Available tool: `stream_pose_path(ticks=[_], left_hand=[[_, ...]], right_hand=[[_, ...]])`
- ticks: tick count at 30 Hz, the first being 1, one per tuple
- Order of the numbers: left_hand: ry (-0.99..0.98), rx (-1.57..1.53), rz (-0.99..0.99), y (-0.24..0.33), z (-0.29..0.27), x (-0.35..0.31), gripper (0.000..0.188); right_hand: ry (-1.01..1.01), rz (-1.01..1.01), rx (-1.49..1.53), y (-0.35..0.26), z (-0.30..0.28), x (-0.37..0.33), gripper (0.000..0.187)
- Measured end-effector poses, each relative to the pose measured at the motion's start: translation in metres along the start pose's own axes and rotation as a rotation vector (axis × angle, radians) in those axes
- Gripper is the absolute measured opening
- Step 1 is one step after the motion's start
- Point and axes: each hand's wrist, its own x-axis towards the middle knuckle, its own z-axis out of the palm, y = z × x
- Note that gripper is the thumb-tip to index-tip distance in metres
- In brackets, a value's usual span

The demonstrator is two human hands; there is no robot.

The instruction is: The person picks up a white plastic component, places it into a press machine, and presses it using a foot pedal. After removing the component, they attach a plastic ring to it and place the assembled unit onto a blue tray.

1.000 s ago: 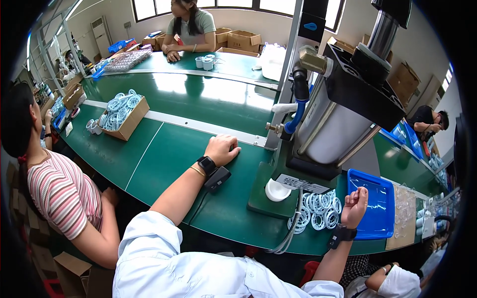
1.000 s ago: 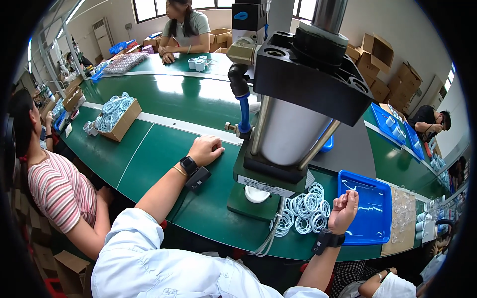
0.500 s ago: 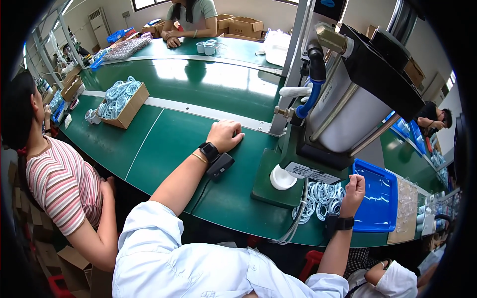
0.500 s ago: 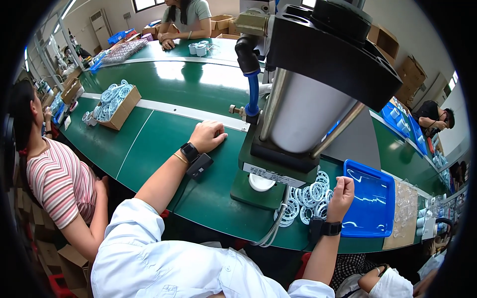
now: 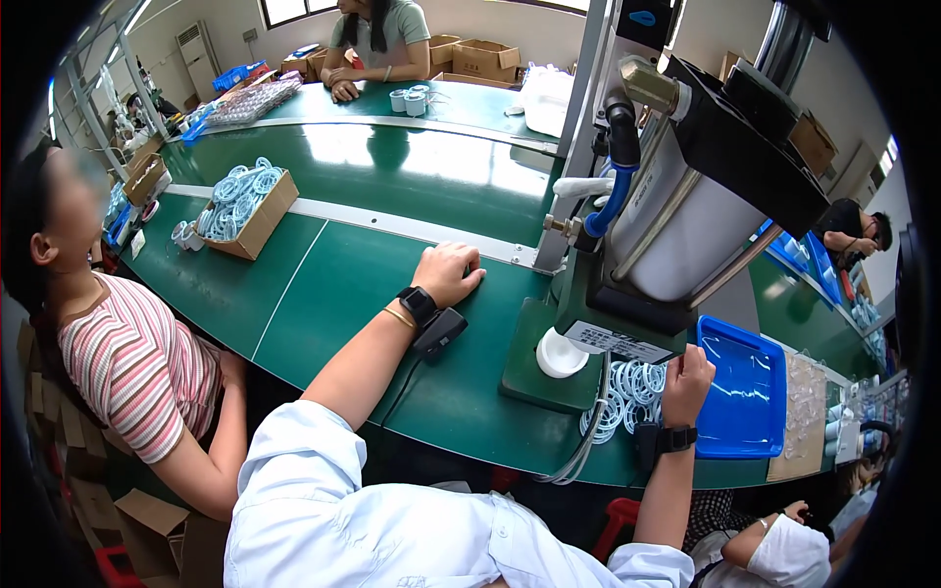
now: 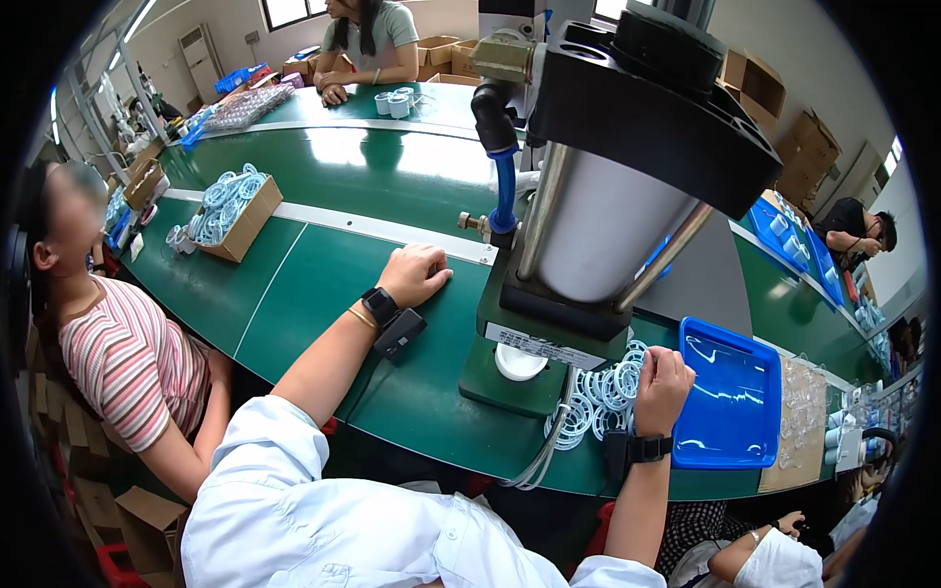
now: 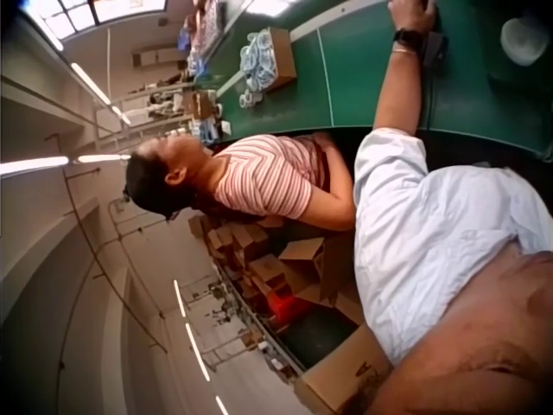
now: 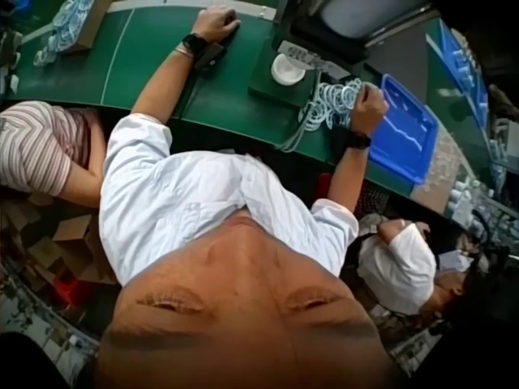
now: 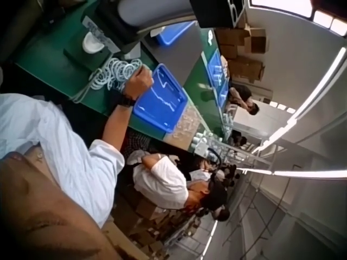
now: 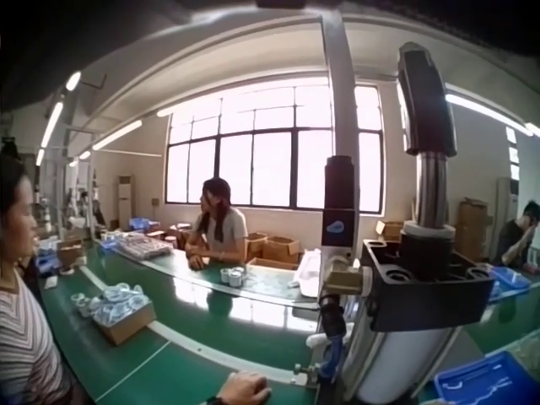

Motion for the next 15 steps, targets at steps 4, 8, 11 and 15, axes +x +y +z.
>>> stream_pose_path(ticks=[4, 8, 11, 15], left_hand=[[-0.01, 0.005, -0.01, 0.0, 0.0, -0.001, 0.018], [0.0, -0.012, 0.006, -0.003, 0.001, -0.002, 0.017], [0.001, -0.021, 0.005, -0.003, 0.001, -0.001, 0.017], [-0.008, -0.026, -0.011, -0.001, 0.0, -0.002, 0.017]], right_hand=[[0.014, 0.146, 0.267, 0.0, 0.002, -0.004, 0.005], [0.084, 0.567, 0.724, 0.024, 0.008, -0.01, 0.01], [0.229, 0.602, 0.863, 0.034, 0.009, -0.009, 0.012], [0.348, 0.666, 1.058, 0.045, 0.01, -0.01, 0.012]])
